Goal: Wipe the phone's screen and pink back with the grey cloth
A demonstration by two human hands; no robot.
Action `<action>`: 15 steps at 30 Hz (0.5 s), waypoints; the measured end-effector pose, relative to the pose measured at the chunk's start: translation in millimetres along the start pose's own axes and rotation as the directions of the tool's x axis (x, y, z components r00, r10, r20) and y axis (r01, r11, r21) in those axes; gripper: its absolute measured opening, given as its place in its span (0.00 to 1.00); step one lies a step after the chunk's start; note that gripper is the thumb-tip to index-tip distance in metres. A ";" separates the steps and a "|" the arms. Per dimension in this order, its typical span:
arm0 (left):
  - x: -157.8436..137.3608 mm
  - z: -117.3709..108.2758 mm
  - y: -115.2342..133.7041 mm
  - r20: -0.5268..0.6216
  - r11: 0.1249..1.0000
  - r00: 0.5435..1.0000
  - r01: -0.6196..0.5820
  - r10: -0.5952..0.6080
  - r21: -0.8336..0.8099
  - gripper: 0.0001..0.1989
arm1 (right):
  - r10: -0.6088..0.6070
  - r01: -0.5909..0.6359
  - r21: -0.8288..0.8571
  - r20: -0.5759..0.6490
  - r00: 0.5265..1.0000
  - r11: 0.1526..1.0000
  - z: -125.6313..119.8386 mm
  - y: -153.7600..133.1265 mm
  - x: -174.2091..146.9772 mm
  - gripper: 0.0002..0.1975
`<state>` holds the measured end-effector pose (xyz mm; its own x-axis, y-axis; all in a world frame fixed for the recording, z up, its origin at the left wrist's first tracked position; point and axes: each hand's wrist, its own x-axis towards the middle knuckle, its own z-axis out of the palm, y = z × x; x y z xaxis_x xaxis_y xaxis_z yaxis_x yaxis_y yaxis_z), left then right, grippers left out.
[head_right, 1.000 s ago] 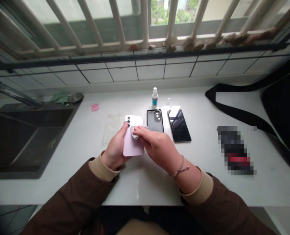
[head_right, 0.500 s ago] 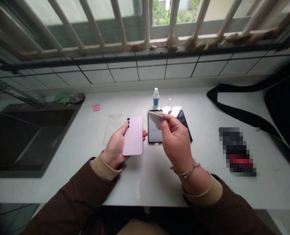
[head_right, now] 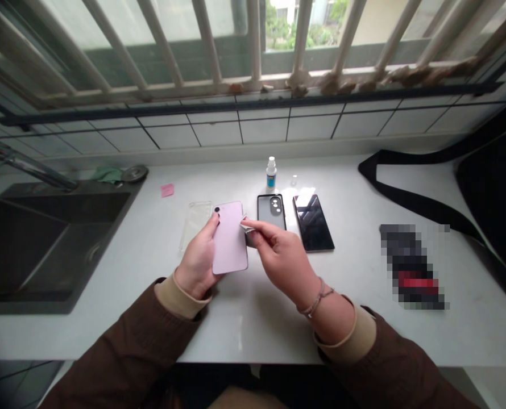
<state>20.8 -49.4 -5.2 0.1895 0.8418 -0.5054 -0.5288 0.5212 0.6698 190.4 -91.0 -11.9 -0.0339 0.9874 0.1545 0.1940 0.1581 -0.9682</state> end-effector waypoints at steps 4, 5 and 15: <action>2.3 -1.0 4.4 -0.096 0.991 0.991 -0.106 0.098 -0.084 0.25 | 0.012 -0.020 0.095 0.081 0.997 0.995 5.1 0.4 -1.8 0.15; 2.5 -1.6 5.5 -0.106 0.986 0.986 -0.136 0.125 -0.098 0.25 | 0.018 -0.030 0.120 0.102 0.995 0.992 5.9 -0.3 -2.2 0.15; 2.5 -5.5 16.7 -0.053 0.927 0.958 -0.285 0.281 -0.245 0.26 | -0.091 0.117 -0.233 0.117 0.989 0.965 10.4 -8.0 -9.6 0.15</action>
<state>7.8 -39.4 1.8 -0.0108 0.9457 -0.3250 -0.7465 0.2086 0.6319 178.9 -101.8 -7.6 -0.1657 0.9617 0.2183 0.4122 0.2686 -0.8706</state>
